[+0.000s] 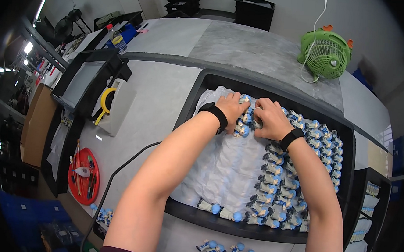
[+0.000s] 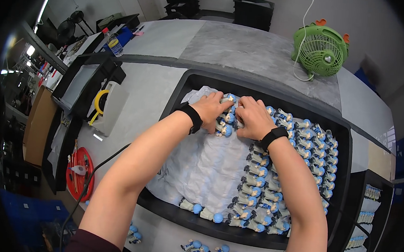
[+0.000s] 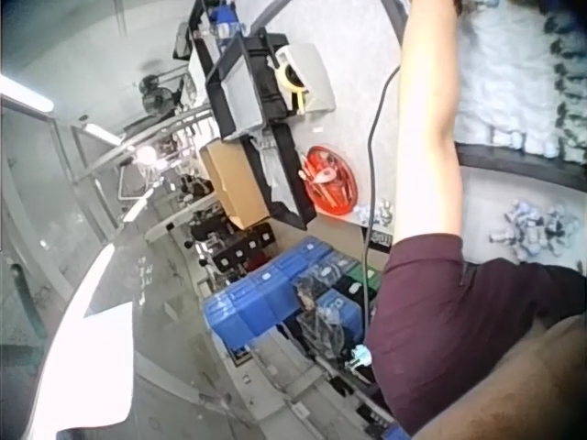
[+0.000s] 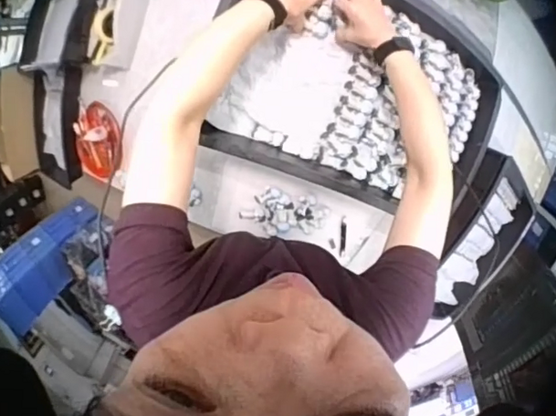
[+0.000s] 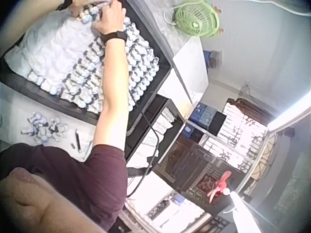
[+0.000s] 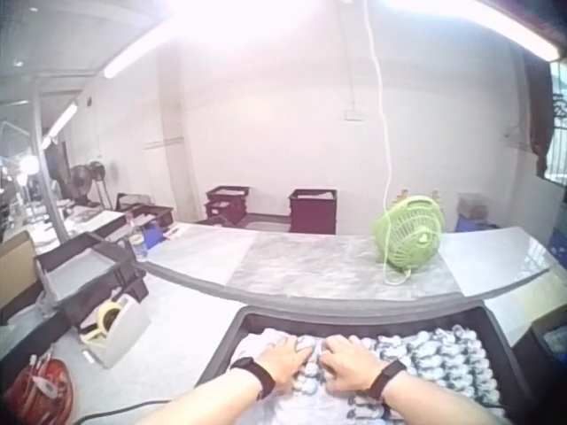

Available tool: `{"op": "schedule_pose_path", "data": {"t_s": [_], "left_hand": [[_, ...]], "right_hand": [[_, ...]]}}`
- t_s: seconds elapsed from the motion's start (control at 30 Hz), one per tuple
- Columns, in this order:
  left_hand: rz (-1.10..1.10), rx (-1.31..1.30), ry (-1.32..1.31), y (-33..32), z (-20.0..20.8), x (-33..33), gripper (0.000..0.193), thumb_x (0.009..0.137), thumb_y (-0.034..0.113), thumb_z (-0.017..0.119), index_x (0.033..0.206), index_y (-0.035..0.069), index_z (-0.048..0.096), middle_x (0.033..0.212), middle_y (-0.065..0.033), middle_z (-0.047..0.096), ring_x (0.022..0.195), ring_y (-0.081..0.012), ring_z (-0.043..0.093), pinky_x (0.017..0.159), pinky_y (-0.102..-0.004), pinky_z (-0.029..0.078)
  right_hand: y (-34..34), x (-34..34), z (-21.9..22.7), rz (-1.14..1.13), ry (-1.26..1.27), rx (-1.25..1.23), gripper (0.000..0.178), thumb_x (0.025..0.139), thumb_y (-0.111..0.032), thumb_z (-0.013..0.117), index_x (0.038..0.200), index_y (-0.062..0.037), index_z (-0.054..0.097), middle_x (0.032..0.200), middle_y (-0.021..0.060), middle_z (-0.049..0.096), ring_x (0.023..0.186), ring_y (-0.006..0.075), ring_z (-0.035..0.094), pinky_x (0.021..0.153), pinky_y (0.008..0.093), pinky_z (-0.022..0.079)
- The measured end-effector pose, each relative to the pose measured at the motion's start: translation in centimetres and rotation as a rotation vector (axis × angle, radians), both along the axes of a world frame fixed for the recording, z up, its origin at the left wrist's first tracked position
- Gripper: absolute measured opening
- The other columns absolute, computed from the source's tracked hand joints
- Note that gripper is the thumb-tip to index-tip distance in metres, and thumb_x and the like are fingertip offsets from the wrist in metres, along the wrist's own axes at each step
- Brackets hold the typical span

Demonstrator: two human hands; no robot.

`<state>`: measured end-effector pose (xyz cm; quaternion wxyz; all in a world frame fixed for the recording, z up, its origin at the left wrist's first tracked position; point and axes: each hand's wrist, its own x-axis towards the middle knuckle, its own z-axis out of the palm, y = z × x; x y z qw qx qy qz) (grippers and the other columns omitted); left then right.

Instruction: Inspecting, arranging, and organizing small plastic toy figures into containers at an assembly facility.

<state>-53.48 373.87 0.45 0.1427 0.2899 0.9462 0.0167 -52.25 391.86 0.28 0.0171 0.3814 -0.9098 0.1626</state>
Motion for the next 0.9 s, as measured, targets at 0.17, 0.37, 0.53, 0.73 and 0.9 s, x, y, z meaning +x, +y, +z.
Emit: {"op": "schedule_pose_path", "data": {"t_s": [0.17, 0.37, 0.53, 0.73, 0.9], "left_hand": [[0.057, -0.14, -0.065, 0.7, 0.5, 0.1, 0.094, 0.045, 0.023, 0.079, 0.127, 0.014, 0.034, 0.122, -0.0151, 0.035, 0.116, -0.0303, 0.033, 0.091, -0.0457, 0.032], [0.03, -0.009, 0.002, 0.5, -0.8, 0.7, 0.077, 0.043, 0.021, 0.079, 0.113, 0.011, 0.048, 0.11, -0.0127, 0.039, 0.11, -0.0285, 0.037, 0.088, -0.0462, 0.029], [0.033, 0.105, 0.111, 0.4, -1.0, 1.2, 0.064, 0.045, 0.015, 0.074, 0.105, 0.008, 0.051, 0.107, -0.0142, 0.04, 0.106, -0.0305, 0.039, 0.085, -0.0455, 0.033], [-0.073, 0.562, 0.333, -2.5, 5.8, 5.7, 0.05, 0.053, 0.008, 0.066, 0.1, 0.002, 0.05, 0.099, -0.0165, 0.045, 0.094, -0.0336, 0.044, 0.08, -0.0359, 0.041], [-0.147, 0.847, 0.093, -2.9, 10.6, 18.8, 0.05, 0.049, 0.004, 0.065, 0.097, 0.003, 0.049, 0.104, -0.0164, 0.04, 0.096, -0.0331, 0.043, 0.083, -0.0347, 0.037]], "right_hand": [[0.5, 1.1, 0.4, -0.043, 0.077, -0.179, 0.027, 0.047, -0.013, 0.066, 0.063, -0.0066, 0.046, 0.09, 0.0083, 0.045, 0.088, 0.0258, 0.044, 0.071, 0.0327, 0.034], [1.6, 5.2, 4.1, -0.368, -0.263, -0.787, 0.028, 0.058, -0.015, 0.07, 0.068, -0.0044, 0.046, 0.099, 0.0062, 0.047, 0.085, 0.0157, 0.047, 0.071, 0.026, 0.038], [4.7, 15.3, 9.2, -0.131, -0.516, -0.779, 0.032, 0.054, -0.014, 0.074, 0.069, -0.0077, 0.046, 0.104, 0.0113, 0.044, 0.092, 0.0179, 0.045, 0.081, 0.0273, 0.036], [5.9, 26.2, 10.5, 0.089, -0.981, -0.572, 0.033, 0.045, -0.006, 0.076, 0.066, -0.0097, 0.051, 0.099, 0.0105, 0.045, 0.092, 0.0266, 0.048, 0.079, 0.0345, 0.039], [6.8, 32.5, 4.9, -0.037, -0.91, -0.352, 0.03, 0.052, -0.015, 0.071, 0.07, -0.0075, 0.048, 0.096, 0.0098, 0.046, 0.088, 0.0263, 0.046, 0.072, 0.033, 0.037]]}}
